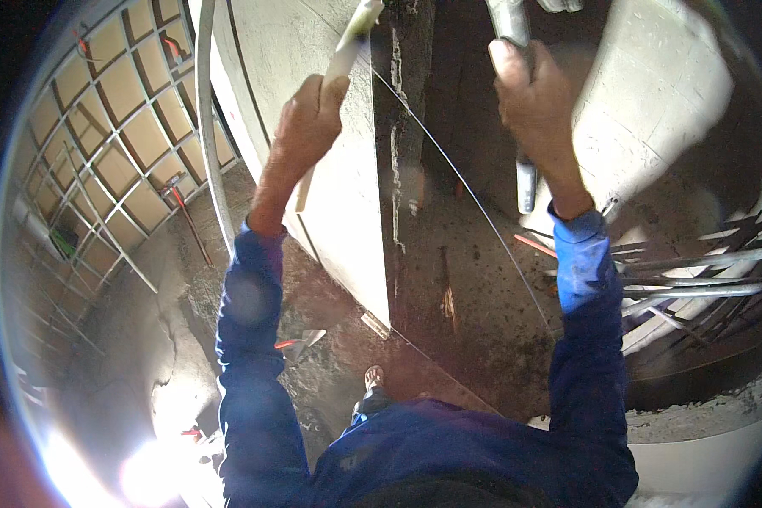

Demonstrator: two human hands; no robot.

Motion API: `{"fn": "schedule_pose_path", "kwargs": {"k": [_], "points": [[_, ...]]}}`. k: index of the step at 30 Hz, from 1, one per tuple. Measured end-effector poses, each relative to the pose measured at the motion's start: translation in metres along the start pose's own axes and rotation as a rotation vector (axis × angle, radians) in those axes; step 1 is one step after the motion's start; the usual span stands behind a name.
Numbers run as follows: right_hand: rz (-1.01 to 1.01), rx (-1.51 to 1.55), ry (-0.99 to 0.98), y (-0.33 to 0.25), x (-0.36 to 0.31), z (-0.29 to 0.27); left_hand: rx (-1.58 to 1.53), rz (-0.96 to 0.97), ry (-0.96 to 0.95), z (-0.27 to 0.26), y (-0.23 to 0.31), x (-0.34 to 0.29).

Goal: The person uses a hammer and a white plastic trim piece to repeatedly strike and secure the trim along a wall edge. The person holds the trim against the wall with one hand and strikes it with the hammer in the other, working along the vertical edge.

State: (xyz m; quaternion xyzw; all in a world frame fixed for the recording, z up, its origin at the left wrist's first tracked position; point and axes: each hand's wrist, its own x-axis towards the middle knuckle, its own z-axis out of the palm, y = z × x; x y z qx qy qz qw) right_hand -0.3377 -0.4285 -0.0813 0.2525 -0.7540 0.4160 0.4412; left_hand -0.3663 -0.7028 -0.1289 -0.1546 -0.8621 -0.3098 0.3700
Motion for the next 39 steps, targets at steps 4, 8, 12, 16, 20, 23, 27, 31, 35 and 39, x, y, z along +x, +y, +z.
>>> {"fn": "schedule_pose_path", "kwargs": {"k": [4,8,12,16,20,23,27,31,35,39], "points": [[-0.005,-0.006,-0.019,0.008,-0.013,0.017,-0.107,-0.138,0.061,0.026,0.0,-0.01],[-0.293,0.036,0.059,-0.005,-0.016,0.028,-0.066,-0.118,0.116,0.044,-0.002,-0.012],[-0.557,-0.004,0.02,-0.017,-0.045,0.038,-0.102,-0.104,0.105,0.078,-0.02,-0.022],[-0.702,0.003,-0.056,-0.01,-0.061,0.05,-0.306,0.013,0.168,0.113,-0.036,-0.029],[-0.381,-0.332,-0.197,0.012,-0.032,0.063,-0.07,0.01,0.188,0.115,-0.035,-0.03],[-0.172,-0.282,-0.327,0.013,-0.032,0.067,-0.042,0.035,0.195,0.104,-0.029,-0.029],[-0.565,-0.029,-0.141,-0.005,-0.061,0.065,-0.311,0.162,0.278,0.097,-0.023,-0.023],[-0.65,-0.06,-0.115,0.002,-0.043,0.061,-0.374,-0.023,0.272,0.103,-0.018,-0.02],[-0.208,-0.439,-0.272,0.014,-0.017,0.059,-0.142,-0.046,0.221,0.107,-0.029,-0.029],[-0.438,-0.083,-0.153,-0.011,-0.05,0.056,-0.144,0.128,0.11,0.12,-0.052,-0.033]]}}
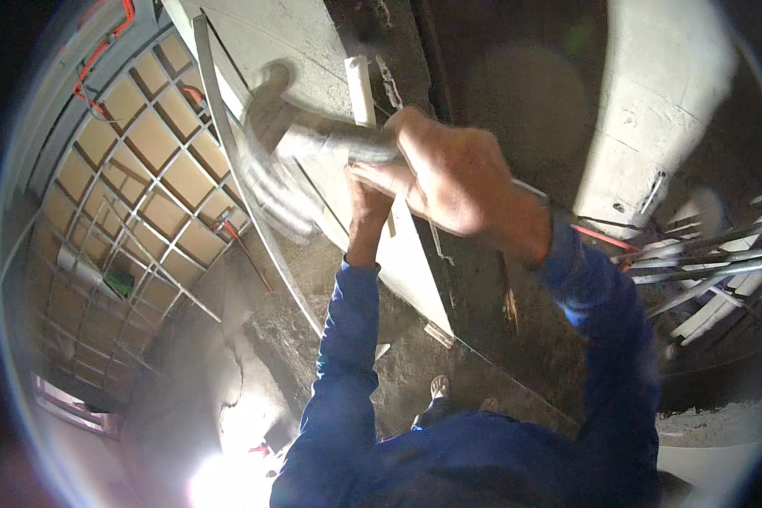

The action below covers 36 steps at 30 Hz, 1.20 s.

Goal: The person uses a hammer and a white plastic trim piece to repeatedly strike and secure the trim along a wall edge. The person holds the trim against the wall with one hand and strikes it with the hammer in the other, working along the vertical edge.

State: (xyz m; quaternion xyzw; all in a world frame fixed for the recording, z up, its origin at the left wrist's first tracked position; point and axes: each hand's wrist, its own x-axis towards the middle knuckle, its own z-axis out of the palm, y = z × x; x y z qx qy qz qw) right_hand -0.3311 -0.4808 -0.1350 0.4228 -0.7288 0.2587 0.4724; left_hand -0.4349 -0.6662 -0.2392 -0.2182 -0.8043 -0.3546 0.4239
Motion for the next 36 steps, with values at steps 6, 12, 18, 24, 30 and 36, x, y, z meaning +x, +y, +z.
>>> {"fn": "schedule_pose_path", "kwargs": {"k": [6,12,18,24,30,36], "points": [[-0.263,0.034,0.008,0.013,0.013,-0.006,0.024,0.108,0.12,0.006,-0.001,0.007],[0.166,-0.108,-0.13,0.009,0.006,0.005,0.116,0.039,0.138,-0.008,0.022,0.009],[-0.39,-0.005,0.037,-0.017,0.003,-0.006,-0.074,0.094,0.089,-0.009,0.016,0.003],[0.386,-0.203,-0.245,0.023,0.019,-0.001,-0.052,-0.091,0.229,-0.001,0.027,0.015],[-0.349,-0.006,0.121,-0.025,0.001,-0.003,-0.144,0.155,0.054,-0.015,0.016,-0.011],[0.317,-0.312,-0.255,0.037,0.021,0.011,-0.362,-0.367,0.06,0.0,0.015,0.017]]}}
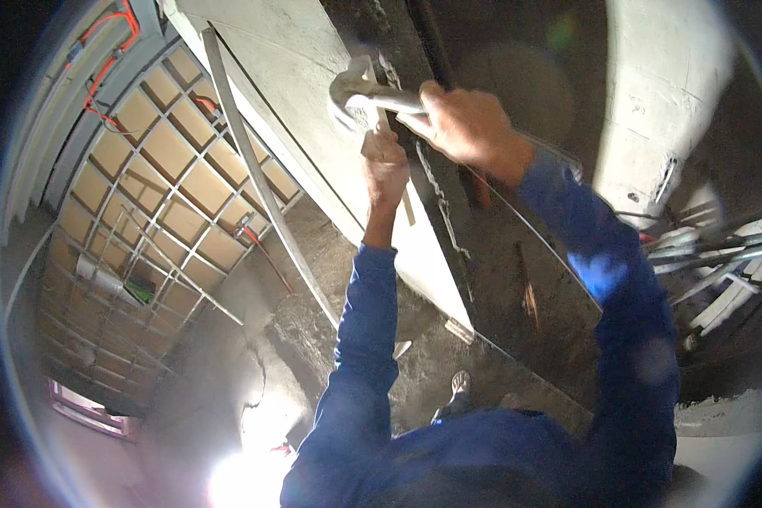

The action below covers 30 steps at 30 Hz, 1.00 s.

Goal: The person uses a hammer and a white plastic trim piece to repeatedly strike and secure the trim along a wall edge. The person holds the trim against the wall with one hand and strikes it with the hammer in the other, working along the vertical edge.

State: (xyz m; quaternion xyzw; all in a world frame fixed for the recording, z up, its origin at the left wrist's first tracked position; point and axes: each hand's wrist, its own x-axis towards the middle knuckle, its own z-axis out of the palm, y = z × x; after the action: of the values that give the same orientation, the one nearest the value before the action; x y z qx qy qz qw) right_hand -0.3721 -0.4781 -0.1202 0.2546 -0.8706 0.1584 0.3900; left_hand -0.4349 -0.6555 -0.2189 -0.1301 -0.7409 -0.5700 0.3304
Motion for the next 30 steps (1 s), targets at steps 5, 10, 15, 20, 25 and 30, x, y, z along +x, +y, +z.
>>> {"fn": "schedule_pose_path", "kwargs": {"k": [5,10,15,20,25,30], "points": [[-0.134,0.234,0.216,-0.02,-0.035,0.014,0.112,0.313,-0.194,-0.006,0.02,-0.01],[-0.192,0.28,0.175,-0.038,-0.072,-0.025,-0.217,0.154,-0.285,-0.009,0.038,-0.042],[-0.246,0.205,0.153,-0.031,-0.107,-0.031,-0.133,-0.084,-0.049,-0.029,0.045,-0.056],[-0.162,0.184,0.13,-0.026,-0.11,-0.014,0.049,0.198,-0.005,-0.027,0.023,-0.042],[-0.038,0.132,-0.009,-0.025,-0.084,-0.009,0.045,0.333,-0.056,-0.025,-0.004,-0.029],[-0.23,0.229,0.274,-0.042,-0.076,-0.007,0.087,0.085,-0.135,-0.023,-0.015,-0.025]]}}
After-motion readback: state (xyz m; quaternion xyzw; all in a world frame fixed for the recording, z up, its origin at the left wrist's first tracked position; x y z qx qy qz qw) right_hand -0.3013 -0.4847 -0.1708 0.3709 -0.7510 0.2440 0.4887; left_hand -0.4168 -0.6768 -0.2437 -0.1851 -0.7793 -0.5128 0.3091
